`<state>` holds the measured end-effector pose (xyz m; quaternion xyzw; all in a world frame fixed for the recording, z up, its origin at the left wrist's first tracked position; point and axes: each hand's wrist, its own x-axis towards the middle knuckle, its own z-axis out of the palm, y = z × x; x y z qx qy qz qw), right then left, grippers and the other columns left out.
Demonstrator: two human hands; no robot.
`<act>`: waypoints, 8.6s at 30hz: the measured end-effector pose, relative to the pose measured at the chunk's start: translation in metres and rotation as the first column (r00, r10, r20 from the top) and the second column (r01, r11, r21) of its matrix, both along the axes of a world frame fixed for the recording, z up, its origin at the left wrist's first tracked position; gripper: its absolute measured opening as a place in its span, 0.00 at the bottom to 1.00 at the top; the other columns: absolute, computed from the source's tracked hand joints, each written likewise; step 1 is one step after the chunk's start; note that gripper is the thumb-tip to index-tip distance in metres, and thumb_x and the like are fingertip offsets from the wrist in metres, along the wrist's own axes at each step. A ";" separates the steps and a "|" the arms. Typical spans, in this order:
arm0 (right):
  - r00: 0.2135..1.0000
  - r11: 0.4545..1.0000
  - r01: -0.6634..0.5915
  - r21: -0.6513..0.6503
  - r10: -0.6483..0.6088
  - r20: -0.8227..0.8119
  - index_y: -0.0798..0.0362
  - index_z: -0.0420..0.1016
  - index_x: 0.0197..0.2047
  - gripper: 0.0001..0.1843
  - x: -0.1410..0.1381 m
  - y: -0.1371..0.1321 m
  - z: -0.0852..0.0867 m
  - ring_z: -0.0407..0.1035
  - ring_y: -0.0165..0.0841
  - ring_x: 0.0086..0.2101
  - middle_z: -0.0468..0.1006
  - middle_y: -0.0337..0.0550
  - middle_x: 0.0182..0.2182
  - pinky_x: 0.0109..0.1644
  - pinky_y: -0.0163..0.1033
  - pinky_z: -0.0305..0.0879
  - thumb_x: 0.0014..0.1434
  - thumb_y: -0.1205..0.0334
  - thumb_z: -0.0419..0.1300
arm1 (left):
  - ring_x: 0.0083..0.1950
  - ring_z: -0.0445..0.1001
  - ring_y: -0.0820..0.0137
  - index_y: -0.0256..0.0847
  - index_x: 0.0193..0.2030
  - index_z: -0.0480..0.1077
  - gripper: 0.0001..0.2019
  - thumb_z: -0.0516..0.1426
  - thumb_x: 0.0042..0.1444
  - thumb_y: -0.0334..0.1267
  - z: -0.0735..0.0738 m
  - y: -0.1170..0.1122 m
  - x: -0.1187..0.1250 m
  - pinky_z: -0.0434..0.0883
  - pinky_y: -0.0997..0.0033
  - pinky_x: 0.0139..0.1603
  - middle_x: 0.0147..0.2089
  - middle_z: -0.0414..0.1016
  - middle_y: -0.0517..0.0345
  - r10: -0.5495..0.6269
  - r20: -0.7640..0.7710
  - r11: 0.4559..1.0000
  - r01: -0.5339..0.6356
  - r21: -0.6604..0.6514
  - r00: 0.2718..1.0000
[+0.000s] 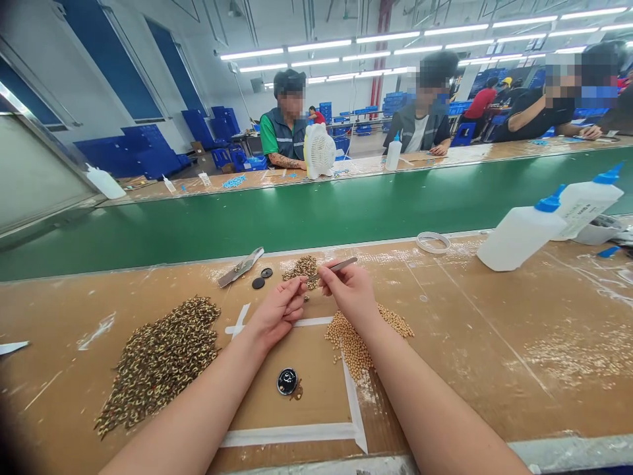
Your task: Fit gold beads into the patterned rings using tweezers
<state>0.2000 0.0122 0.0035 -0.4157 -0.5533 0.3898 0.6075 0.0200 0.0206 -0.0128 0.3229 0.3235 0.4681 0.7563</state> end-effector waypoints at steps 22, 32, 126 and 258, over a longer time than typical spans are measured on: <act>0.997 0.999 0.019 0.035 -0.022 0.077 0.54 0.80 0.38 0.16 -0.001 -0.003 -0.003 0.74 0.31 0.24 0.79 0.41 0.24 0.29 0.36 0.73 0.63 0.48 0.66 | 0.18 0.48 0.90 0.35 0.47 0.79 0.18 0.71 0.54 0.43 -0.002 -0.001 0.002 0.46 0.83 0.17 0.37 0.74 0.60 -0.024 0.011 0.999 0.024 0.027 1.000; 0.993 1.000 0.019 0.015 -0.020 0.113 0.54 0.80 0.37 0.17 0.001 -0.004 0.002 0.74 0.32 0.23 0.79 0.42 0.23 0.29 0.37 0.73 0.62 0.47 0.66 | 0.18 0.47 0.90 0.35 0.46 0.78 0.18 0.70 0.54 0.45 -0.003 -0.002 0.003 0.45 0.83 0.18 0.35 0.70 0.63 -0.047 0.028 0.998 0.046 0.045 0.998; 0.891 0.916 -0.400 0.027 0.382 0.246 0.53 0.71 0.28 0.26 -0.012 -0.022 -0.005 0.68 0.29 0.21 0.74 0.41 0.23 0.27 0.35 0.64 0.71 0.43 0.54 | 0.42 0.77 0.62 0.45 0.34 0.78 0.03 0.62 0.55 0.36 0.065 -0.079 -0.143 0.65 0.67 0.37 0.42 0.79 0.55 0.271 -0.874 0.882 0.468 0.058 -0.402; 0.996 0.995 0.059 -0.083 -0.054 0.068 0.52 0.73 0.28 0.21 0.004 0.003 -0.009 0.66 0.27 0.18 0.74 0.39 0.20 0.23 0.36 0.63 0.66 0.46 0.63 | 0.18 0.55 0.83 0.42 0.44 0.66 0.15 0.65 0.56 0.43 -0.005 -0.003 0.001 0.52 0.77 0.19 0.38 0.83 0.56 0.061 -0.544 0.932 0.148 0.332 0.837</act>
